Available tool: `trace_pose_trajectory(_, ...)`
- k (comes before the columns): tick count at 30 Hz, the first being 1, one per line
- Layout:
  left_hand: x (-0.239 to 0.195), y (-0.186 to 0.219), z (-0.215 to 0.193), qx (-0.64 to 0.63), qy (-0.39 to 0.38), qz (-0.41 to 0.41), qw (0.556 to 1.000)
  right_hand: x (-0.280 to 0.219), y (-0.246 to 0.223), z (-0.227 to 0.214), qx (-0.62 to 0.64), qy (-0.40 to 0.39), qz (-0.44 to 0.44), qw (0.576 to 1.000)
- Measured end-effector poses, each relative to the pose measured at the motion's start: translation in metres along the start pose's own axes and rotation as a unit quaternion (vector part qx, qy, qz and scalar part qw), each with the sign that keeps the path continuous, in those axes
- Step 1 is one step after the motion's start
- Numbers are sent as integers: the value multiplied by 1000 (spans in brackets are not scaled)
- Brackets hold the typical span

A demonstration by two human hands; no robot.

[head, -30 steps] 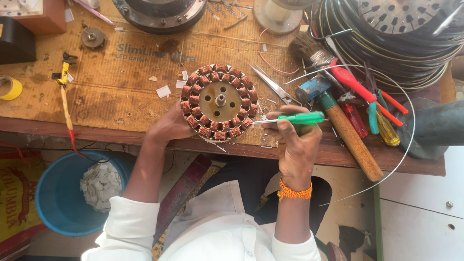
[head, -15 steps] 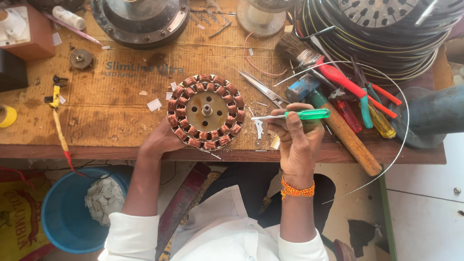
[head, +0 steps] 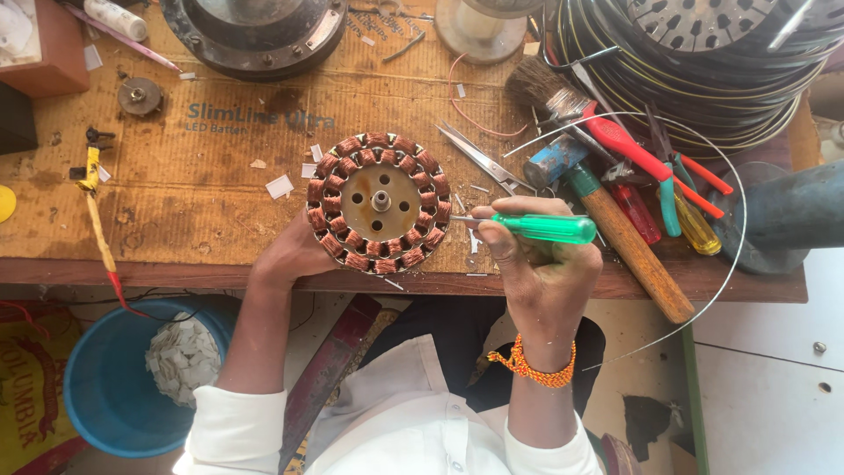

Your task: The person uses a green-handled screwdriver to press white insulating material into the slots of a motor stator. They rotate the stator to access different slots and continue inserting the material throughout the clip.

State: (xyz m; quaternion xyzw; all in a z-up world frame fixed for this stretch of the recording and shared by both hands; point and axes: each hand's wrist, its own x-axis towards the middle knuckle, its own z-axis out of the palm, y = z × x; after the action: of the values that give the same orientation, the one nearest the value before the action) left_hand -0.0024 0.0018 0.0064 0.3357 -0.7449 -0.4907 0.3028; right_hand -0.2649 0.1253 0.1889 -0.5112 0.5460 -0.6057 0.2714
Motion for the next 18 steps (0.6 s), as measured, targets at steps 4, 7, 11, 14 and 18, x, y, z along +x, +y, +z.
trace_pose_trajectory(4,4,10,-1,15,10,66,998,16,-1,1,24,12,31,999)
trace_pose_trajectory(7,6,16,-1,-29,-6,45,999,28,3,5,67,16,60,996)
trace_pose_trajectory(11,7,18,0,25,-4,83,996,38,5,1,52,-24,83,995)
trace_pose_trajectory(14,9,18,-1,61,-11,74,995,48,9,-5,66,-64,104,990)
trace_pose_trajectory(18,12,19,-3,68,7,76,995,60,17,4,180,-70,143,971)
